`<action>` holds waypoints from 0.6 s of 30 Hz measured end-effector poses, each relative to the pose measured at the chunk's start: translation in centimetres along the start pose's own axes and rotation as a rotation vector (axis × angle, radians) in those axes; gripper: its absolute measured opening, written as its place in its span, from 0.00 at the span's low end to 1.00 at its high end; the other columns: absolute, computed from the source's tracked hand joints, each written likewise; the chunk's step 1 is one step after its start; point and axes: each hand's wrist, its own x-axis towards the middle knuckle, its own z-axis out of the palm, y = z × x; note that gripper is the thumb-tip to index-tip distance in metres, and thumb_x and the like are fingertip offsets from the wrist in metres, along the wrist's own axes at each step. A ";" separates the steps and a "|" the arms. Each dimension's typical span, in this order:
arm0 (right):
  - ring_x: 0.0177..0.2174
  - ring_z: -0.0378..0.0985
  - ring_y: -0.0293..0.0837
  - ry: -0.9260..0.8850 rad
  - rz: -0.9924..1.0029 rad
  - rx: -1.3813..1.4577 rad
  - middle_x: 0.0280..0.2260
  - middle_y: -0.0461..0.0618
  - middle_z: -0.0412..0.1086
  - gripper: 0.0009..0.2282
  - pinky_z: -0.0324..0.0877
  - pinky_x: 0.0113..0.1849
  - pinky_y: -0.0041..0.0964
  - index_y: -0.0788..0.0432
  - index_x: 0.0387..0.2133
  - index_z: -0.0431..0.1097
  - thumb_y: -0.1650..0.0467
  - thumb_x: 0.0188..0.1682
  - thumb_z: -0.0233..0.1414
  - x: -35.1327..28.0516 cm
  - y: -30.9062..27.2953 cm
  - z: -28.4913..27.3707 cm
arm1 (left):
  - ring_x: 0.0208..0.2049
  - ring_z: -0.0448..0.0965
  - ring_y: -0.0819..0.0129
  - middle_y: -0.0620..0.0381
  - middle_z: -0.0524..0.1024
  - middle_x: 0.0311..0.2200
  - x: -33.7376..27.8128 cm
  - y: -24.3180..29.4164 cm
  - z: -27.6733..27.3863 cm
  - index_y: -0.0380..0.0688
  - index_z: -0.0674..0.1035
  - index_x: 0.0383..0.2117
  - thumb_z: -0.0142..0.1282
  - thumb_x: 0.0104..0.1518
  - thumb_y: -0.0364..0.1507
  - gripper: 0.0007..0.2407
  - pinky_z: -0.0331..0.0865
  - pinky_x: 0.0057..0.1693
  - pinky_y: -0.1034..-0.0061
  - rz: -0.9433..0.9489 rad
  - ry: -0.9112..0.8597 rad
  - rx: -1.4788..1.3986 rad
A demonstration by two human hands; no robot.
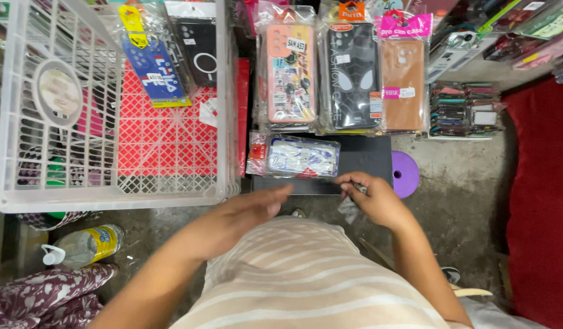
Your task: The person removes various mobile phone cases and accessories from a white basket, unpacks several from plastic sleeves, and places them on a counter. The person handles multiple differently colored and patterned phone cases and their packaging one at a time.
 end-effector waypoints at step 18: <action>0.38 0.71 0.33 0.280 -0.617 0.633 0.36 0.43 0.70 0.04 0.69 0.43 0.29 0.62 0.43 0.73 0.75 0.57 0.55 13.2 -28.0 12.0 | 0.70 0.51 0.48 0.45 0.53 0.70 1.8 6.8 -33.1 0.45 0.63 0.67 0.49 0.61 0.43 0.28 0.37 0.67 0.37 0.343 0.754 -0.423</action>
